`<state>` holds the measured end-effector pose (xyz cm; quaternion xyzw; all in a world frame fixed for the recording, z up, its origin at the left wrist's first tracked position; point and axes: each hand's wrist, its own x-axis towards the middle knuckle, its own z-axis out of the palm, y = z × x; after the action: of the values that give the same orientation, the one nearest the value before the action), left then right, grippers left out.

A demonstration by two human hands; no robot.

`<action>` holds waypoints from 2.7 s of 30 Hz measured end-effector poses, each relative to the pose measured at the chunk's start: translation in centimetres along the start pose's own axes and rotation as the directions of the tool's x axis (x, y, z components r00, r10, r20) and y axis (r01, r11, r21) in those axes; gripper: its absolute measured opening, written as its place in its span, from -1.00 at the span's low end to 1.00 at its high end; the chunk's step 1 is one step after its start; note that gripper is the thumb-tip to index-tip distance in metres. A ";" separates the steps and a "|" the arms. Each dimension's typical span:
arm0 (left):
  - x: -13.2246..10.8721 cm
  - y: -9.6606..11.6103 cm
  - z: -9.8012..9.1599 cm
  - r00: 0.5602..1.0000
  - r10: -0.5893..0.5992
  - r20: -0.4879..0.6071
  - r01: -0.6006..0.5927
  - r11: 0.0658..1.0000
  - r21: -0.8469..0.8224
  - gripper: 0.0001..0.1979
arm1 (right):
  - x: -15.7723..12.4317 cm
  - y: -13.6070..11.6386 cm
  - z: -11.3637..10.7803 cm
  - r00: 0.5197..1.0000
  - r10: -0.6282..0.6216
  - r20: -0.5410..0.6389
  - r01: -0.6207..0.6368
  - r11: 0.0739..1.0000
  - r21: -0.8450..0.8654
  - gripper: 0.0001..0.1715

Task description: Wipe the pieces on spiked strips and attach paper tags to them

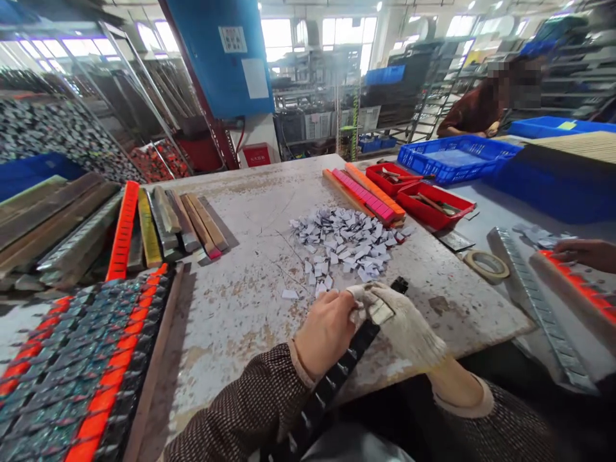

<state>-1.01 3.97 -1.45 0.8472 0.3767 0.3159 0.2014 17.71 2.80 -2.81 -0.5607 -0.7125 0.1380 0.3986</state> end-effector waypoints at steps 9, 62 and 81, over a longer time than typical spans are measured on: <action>-3.9 -0.3 -3.5 0.905 -0.204 0.374 0.229 0.973 -0.023 -0.88 | -3.8 0.4 -2.1 0.964 -0.241 0.111 0.254 0.959 -0.127 -0.84; 5.9 -7.4 0.0 0.807 -0.254 0.533 -0.030 0.884 0.466 -0.62 | -5.0 2.8 -1.9 0.978 -0.205 -0.041 0.199 0.973 -0.116 -0.93; 5.3 -7.9 -0.1 0.821 -0.193 0.537 -0.075 0.897 0.436 -0.82 | -2.6 2.5 -1.4 0.985 -0.168 0.030 0.171 0.968 -0.186 -0.85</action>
<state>-2.40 13.03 -3.91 0.9129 0.3875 -0.0504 0.1183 20.55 0.90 -4.56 -0.5320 -0.7703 0.0393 0.3494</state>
